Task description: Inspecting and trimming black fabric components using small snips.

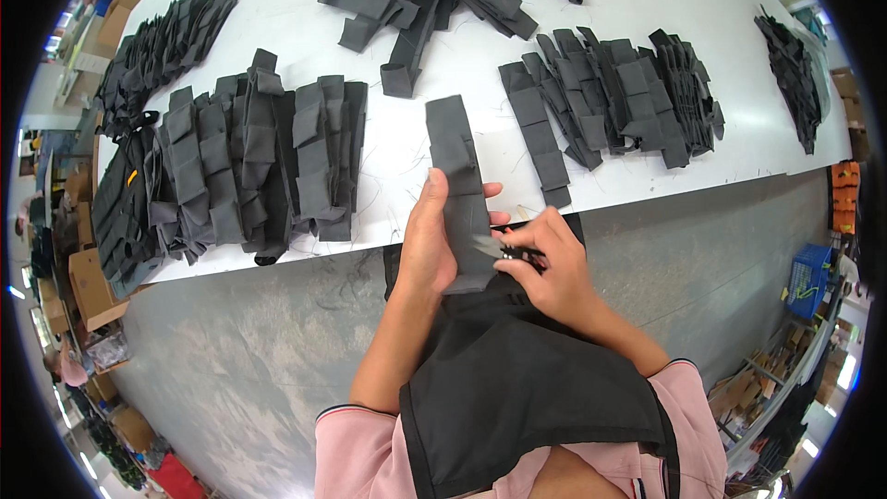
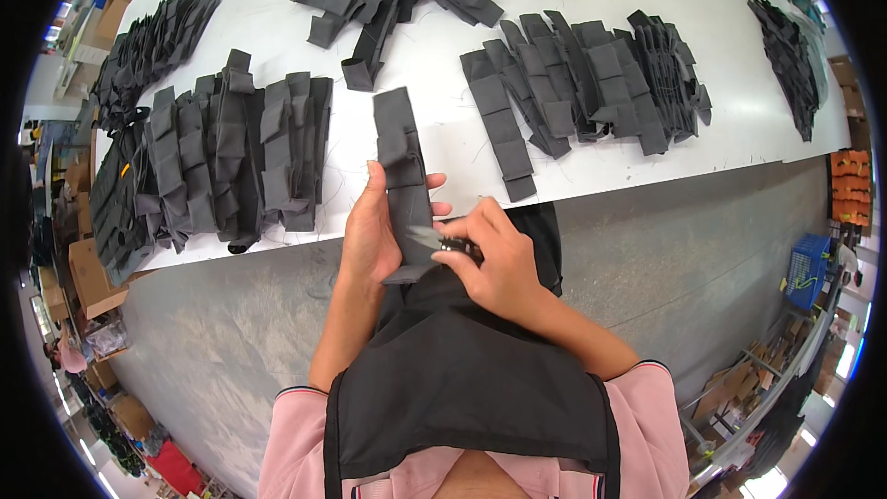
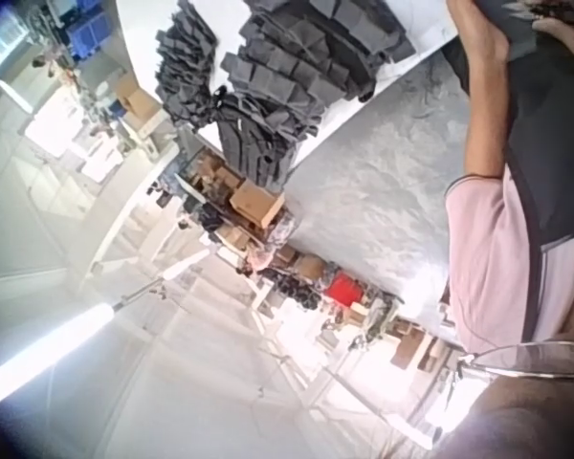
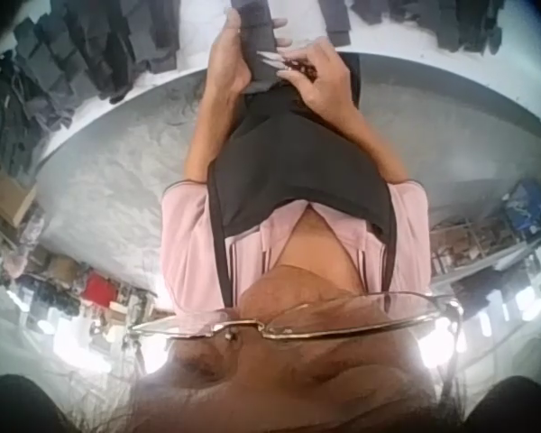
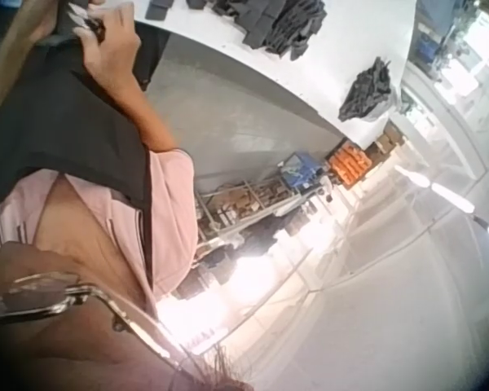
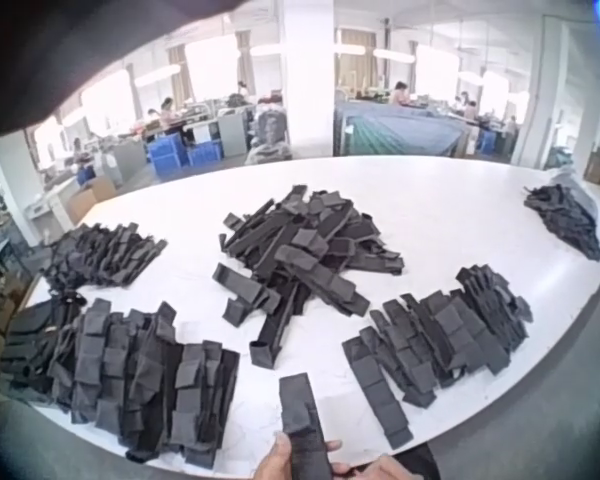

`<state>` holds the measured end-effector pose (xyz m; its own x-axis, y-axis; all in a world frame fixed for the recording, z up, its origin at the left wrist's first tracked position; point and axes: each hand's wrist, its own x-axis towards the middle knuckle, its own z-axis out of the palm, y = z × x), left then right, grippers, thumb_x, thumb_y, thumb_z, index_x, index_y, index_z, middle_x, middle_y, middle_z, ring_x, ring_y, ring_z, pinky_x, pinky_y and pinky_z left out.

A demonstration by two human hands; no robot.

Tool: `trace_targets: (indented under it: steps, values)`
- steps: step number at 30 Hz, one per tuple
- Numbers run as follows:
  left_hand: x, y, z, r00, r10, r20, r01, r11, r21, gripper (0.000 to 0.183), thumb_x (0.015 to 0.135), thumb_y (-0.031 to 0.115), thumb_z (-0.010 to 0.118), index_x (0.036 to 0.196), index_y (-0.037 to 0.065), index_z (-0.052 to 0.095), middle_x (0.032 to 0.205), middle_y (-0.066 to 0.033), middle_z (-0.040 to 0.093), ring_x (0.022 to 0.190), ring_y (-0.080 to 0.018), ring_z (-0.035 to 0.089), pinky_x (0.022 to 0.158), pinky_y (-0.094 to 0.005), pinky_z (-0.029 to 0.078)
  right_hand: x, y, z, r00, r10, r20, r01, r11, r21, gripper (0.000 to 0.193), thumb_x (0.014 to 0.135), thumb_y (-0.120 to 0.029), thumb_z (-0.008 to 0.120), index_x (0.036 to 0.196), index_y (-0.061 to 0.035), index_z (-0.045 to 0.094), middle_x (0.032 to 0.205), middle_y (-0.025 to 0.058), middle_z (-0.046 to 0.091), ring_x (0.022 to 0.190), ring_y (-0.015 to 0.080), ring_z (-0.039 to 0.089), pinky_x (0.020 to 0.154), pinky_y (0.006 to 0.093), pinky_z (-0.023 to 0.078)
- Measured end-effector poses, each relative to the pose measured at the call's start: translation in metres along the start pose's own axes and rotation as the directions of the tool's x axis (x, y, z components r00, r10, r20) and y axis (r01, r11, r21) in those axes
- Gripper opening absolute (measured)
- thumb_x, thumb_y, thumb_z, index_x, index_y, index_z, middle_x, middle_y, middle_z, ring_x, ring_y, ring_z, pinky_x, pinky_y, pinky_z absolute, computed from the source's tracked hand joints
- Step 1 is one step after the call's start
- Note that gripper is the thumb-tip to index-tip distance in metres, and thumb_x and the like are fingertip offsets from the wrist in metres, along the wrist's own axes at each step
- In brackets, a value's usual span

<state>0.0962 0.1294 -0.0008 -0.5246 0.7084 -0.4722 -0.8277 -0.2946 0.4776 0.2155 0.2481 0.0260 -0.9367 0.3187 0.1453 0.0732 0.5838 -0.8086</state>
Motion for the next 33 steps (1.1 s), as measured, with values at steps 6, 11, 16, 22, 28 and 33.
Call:
trace_targets:
  steps: [6, 11, 16, 22, 28, 33]
  values:
    - [-0.014, 0.000, 0.010, 0.999, -0.007, -0.051, 0.014, 0.989, 0.150, 0.051, 0.091, 0.013, 0.042, 0.139, 0.007, 0.024, 0.121, -0.0155, 0.049, 0.093, -0.0234, 0.060, 0.072, -0.0359, 0.055, 0.003, -0.005, -0.012, 0.997, 0.082, -0.009, -0.080, 0.989, 0.125, 0.044, 0.066, 0.001, 0.071, 0.108, -0.0090, 0.061, 0.081, 0.0058, 0.046, 0.058, 0.0167, 0.051, 0.055, 0.0271, 0.044]
    - [-0.031, -0.009, 0.027, 0.997, -0.081, 0.014, 0.070, 0.925, 0.374, 0.080, 0.080, -0.007, 0.039, 0.147, 0.014, 0.002, 0.124, -0.0185, 0.044, 0.090, -0.0235, 0.061, 0.072, -0.0329, 0.054, 0.019, 0.023, 0.009, 0.995, -0.038, -0.096, 0.043, 0.998, 0.051, 0.044, 0.063, 0.006, 0.067, 0.105, -0.0076, 0.062, 0.076, 0.0056, 0.045, 0.061, 0.0166, 0.050, 0.052, 0.0260, 0.043]
    - [-0.044, -0.011, 0.030, 0.996, -0.069, 0.050, 0.047, 0.933, 0.356, 0.071, 0.089, -0.001, 0.038, 0.144, 0.014, -0.005, 0.122, -0.0219, 0.043, 0.083, -0.0250, 0.063, 0.071, -0.0344, 0.055, 0.039, 0.029, 0.013, 0.949, 0.010, -0.316, 0.082, 0.958, 0.275, 0.008, 0.082, -0.003, 0.060, 0.086, -0.0026, 0.054, 0.078, 0.0021, 0.043, 0.055, 0.0105, 0.047, 0.050, 0.0234, 0.038]
    - [-0.045, -0.015, 0.015, 0.965, -0.261, 0.016, 0.245, 0.927, 0.285, 0.048, 0.092, 0.009, 0.048, 0.130, 0.003, 0.021, 0.125, -0.0213, 0.043, 0.090, -0.0263, 0.063, 0.075, -0.0361, 0.053, 0.042, 0.019, 0.006, 0.917, 0.384, -0.106, -0.246, 0.754, 0.609, 0.015, 0.093, -0.014, 0.052, 0.084, -0.0028, 0.049, 0.066, -0.0017, 0.046, 0.060, 0.0034, 0.038, 0.054, 0.0213, 0.033]
    - [-0.032, -0.007, 0.036, 0.720, 0.423, 0.550, -0.606, -0.002, 0.796, 0.036, 0.075, 0.025, 0.074, 0.081, -0.006, 0.056, 0.126, -0.0223, 0.050, 0.121, -0.0361, 0.045, 0.098, -0.0469, 0.037, 0.057, 0.017, -0.010, 0.732, 0.437, 0.522, -0.671, 0.331, 0.664, 0.012, 0.091, -0.016, 0.055, 0.089, -0.0048, 0.056, 0.074, -0.0040, 0.051, 0.058, 0.0010, 0.043, 0.045, 0.0156, 0.031]
    - [-0.026, -0.011, 0.009, 0.783, 0.362, 0.506, -0.563, 0.065, 0.824, 0.036, 0.071, 0.025, 0.075, 0.084, -0.006, 0.061, 0.122, -0.0152, 0.055, 0.122, -0.0340, 0.043, 0.099, -0.0435, 0.035, 0.042, 0.037, 0.000, 0.883, 0.397, 0.252, -0.468, 0.687, 0.556, 0.014, 0.088, -0.014, 0.058, 0.089, -0.0001, 0.061, 0.080, 0.0006, 0.057, 0.067, 0.0072, 0.050, 0.062, 0.0208, 0.040]
